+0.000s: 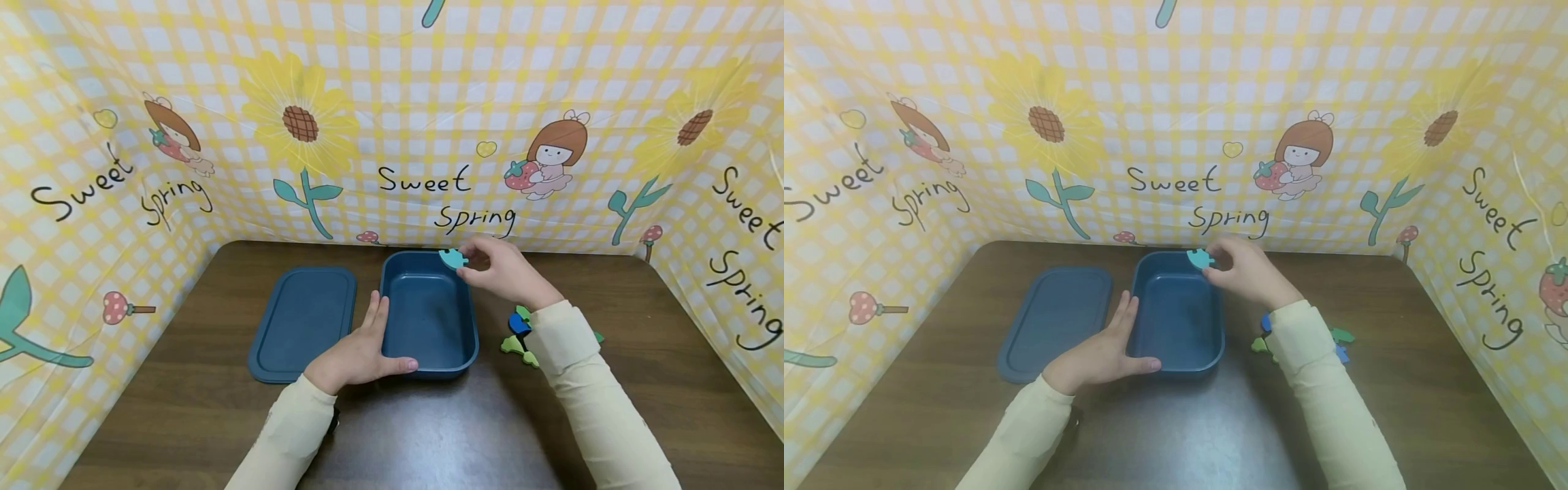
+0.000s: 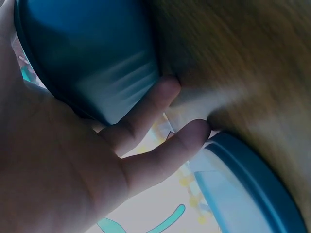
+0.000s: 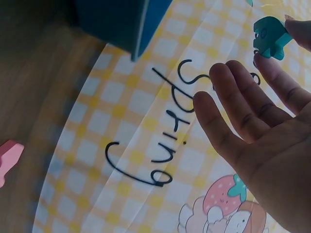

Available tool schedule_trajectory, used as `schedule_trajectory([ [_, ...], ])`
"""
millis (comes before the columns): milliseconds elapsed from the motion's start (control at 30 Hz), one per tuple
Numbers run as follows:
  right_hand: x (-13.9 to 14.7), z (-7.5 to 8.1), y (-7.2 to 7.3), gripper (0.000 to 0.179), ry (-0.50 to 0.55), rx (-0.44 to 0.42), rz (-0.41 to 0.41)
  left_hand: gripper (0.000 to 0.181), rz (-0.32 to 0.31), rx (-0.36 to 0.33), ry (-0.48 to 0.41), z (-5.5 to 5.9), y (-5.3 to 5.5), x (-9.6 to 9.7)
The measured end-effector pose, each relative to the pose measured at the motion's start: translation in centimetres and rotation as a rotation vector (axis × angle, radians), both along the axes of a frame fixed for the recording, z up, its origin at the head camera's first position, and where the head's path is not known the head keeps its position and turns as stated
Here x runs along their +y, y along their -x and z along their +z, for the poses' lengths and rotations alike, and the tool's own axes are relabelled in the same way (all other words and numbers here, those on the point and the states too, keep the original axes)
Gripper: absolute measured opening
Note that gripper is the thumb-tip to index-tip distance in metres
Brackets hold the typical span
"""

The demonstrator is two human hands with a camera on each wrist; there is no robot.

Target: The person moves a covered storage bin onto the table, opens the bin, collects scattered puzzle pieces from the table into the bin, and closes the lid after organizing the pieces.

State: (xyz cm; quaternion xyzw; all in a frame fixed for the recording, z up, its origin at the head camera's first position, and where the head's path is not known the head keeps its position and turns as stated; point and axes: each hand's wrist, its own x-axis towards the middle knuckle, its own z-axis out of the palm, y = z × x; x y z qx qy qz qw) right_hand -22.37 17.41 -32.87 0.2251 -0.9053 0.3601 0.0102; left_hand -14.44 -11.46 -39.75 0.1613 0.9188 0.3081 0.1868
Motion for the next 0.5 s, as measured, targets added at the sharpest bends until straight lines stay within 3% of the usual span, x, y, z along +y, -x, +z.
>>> schedule_trajectory([
  [500, -4.0, 1.2, 2.1, 0.032, 0.014, -0.025, 0.04, 0.12, 0.002, -0.001, 0.024, 0.6, -0.2, 0.2],
])
